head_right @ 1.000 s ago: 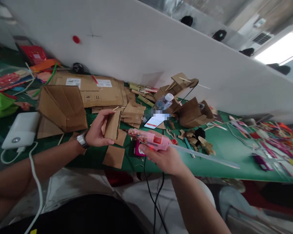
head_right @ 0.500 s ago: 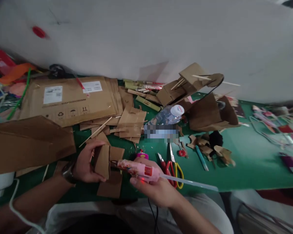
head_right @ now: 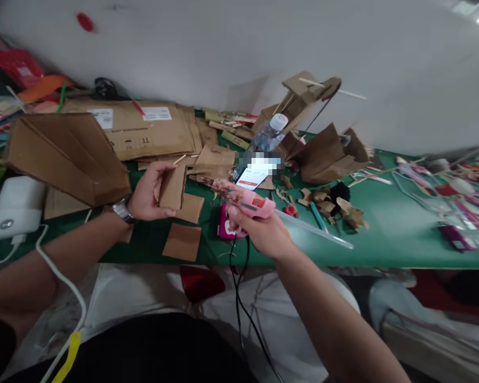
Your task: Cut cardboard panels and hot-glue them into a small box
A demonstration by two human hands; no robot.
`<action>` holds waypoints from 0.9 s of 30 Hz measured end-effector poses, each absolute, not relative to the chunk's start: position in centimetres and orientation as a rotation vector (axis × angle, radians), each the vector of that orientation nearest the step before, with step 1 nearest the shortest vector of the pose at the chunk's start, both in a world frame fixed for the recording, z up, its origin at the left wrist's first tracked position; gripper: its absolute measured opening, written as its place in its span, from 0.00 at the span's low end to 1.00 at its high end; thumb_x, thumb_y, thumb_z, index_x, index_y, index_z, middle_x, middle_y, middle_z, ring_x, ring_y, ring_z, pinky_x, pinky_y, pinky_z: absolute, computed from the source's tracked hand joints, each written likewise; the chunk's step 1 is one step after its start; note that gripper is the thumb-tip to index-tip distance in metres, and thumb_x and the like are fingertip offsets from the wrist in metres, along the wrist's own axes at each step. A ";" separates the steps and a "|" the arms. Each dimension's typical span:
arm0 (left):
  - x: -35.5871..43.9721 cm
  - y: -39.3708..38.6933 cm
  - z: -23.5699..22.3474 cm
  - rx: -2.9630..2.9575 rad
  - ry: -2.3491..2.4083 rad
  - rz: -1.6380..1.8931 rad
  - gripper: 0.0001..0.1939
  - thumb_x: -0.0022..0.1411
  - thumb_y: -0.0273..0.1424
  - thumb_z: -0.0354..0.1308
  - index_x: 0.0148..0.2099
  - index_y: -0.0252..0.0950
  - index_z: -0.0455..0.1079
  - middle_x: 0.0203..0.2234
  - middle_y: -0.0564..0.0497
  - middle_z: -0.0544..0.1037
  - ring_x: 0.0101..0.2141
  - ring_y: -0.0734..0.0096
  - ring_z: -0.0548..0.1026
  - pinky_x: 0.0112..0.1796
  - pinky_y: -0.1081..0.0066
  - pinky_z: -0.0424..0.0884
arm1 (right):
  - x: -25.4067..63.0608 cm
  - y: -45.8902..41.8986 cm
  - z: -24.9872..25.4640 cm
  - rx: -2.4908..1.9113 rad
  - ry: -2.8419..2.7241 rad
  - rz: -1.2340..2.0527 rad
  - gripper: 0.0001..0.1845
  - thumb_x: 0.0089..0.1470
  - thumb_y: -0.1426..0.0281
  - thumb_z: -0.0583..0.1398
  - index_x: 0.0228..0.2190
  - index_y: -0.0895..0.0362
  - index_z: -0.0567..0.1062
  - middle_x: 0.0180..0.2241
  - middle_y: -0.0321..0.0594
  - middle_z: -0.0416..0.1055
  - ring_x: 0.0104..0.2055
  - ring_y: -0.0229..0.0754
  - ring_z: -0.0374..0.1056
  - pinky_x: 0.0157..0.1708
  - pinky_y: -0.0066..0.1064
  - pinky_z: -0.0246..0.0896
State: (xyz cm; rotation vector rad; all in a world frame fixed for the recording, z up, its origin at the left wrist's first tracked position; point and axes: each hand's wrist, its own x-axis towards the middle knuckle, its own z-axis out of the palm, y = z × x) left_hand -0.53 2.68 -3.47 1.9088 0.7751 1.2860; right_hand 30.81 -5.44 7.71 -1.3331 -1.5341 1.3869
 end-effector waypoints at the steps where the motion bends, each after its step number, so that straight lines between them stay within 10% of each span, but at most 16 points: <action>1: -0.5 2.7 -3.5 1.995 0.717 1.304 0.56 0.43 0.56 0.80 0.69 0.39 0.66 0.60 0.38 0.74 0.58 0.41 0.75 0.59 0.46 0.71 | 30.7 -5.4 7.9 -1.327 -1.578 1.382 0.39 0.60 0.45 0.70 0.65 0.52 0.78 0.32 0.39 0.77 0.29 0.42 0.68 0.27 0.33 0.66; 8: -0.5 1.6 -3.4 2.168 0.553 1.250 0.56 0.48 0.60 0.77 0.70 0.40 0.62 0.58 0.38 0.74 0.54 0.46 0.78 0.54 0.52 0.75 | 29.3 -7.2 6.8 -1.432 -1.573 1.321 0.33 0.57 0.42 0.69 0.49 0.57 0.86 0.23 0.37 0.71 0.26 0.41 0.64 0.25 0.34 0.66; 13: -0.8 1.2 -2.9 2.197 0.589 1.174 0.58 0.45 0.61 0.78 0.70 0.41 0.63 0.56 0.39 0.75 0.51 0.47 0.78 0.52 0.53 0.77 | 30.0 -8.2 4.9 -1.388 -1.443 1.368 0.31 0.60 0.49 0.70 0.56 0.55 0.83 0.25 0.34 0.71 0.26 0.39 0.63 0.23 0.29 0.64; 21: -0.4 1.2 -0.9 2.061 0.570 1.057 0.51 0.51 0.47 0.81 0.73 0.45 0.66 0.62 0.37 0.74 0.59 0.44 0.77 0.60 0.49 0.74 | 29.5 -8.3 5.3 -1.317 -1.271 1.594 0.23 0.58 0.50 0.73 0.41 0.56 0.81 0.26 0.35 0.72 0.26 0.36 0.66 0.25 0.29 0.68; 27: -0.9 1.4 -0.4 1.645 0.556 1.079 0.56 0.37 0.52 0.87 0.67 0.45 0.74 0.62 0.38 0.78 0.60 0.43 0.78 0.61 0.52 0.77 | 29.8 -8.6 5.4 -1.376 -1.393 1.555 0.20 0.65 0.51 0.67 0.43 0.55 0.81 0.26 0.36 0.71 0.28 0.39 0.67 0.28 0.31 0.71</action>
